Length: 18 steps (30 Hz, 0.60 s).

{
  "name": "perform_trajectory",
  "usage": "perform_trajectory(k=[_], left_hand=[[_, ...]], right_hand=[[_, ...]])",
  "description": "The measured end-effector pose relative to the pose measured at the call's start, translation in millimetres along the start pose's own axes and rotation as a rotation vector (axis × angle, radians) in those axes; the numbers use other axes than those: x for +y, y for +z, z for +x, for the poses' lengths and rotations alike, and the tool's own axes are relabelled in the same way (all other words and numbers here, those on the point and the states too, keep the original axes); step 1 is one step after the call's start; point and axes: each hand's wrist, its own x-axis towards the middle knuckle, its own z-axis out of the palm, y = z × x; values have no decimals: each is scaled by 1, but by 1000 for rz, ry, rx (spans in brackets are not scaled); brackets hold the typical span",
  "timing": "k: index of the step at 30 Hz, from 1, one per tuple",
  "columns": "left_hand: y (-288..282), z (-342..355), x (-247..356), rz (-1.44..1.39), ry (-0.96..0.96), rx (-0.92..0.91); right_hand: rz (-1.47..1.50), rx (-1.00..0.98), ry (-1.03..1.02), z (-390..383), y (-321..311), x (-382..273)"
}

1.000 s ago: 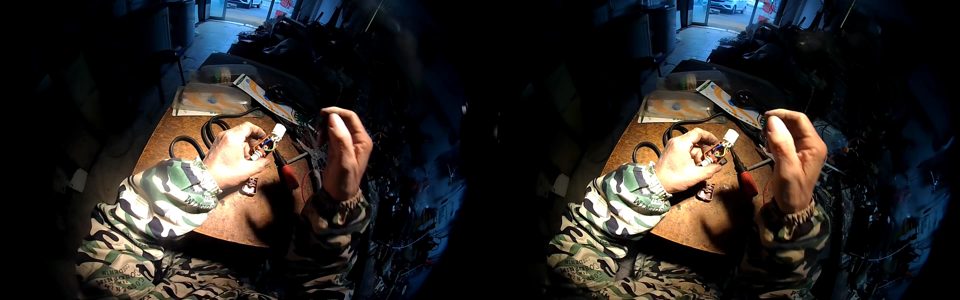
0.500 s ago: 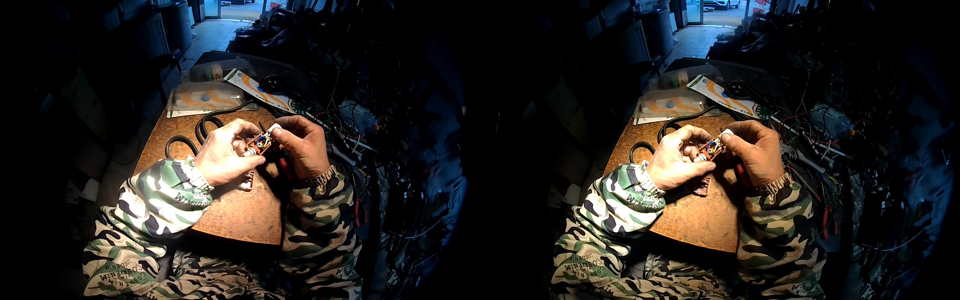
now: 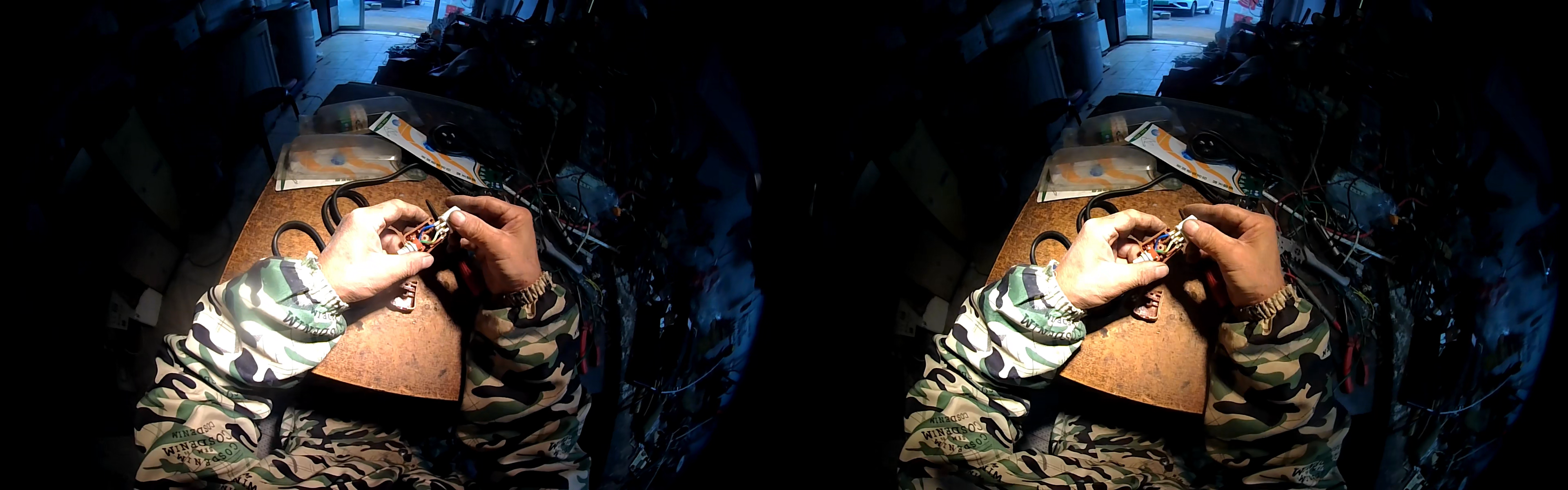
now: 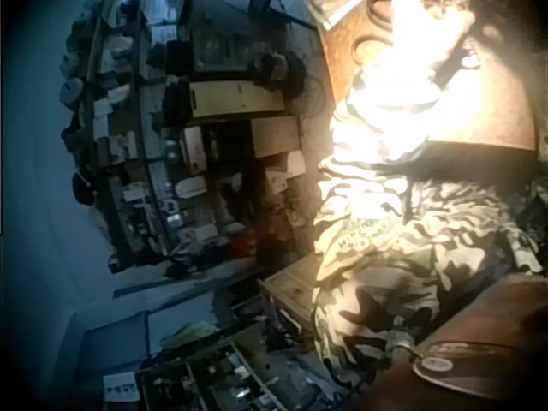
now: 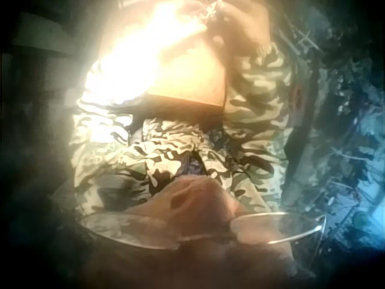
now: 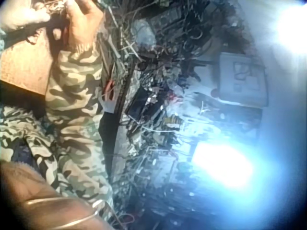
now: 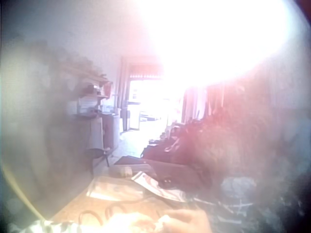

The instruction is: The person uses a screwdriver to open a small electrical connector, adjusts the internal wires, and closes the housing. They then test the connection with a multimeter probe.

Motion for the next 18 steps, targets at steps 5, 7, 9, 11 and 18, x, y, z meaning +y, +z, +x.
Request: perform_trajectory(k=[5,7,9,11,18], left_hand=[[0,-1,-3,30,41,8],[0,3,-15,115,137,18],[2,1,-16,167,141,58],[2,-2,-10,274,155,93],[2,-2,-5,411,259,142]], right_hand=[[-25,-21,-15,2,1,5],[-20,-32,-16,2,-1,8],[12,-52,-3,1,-2,10],[63,-74,4,0,2,10],[-11,-25,6,-1,2,7]])
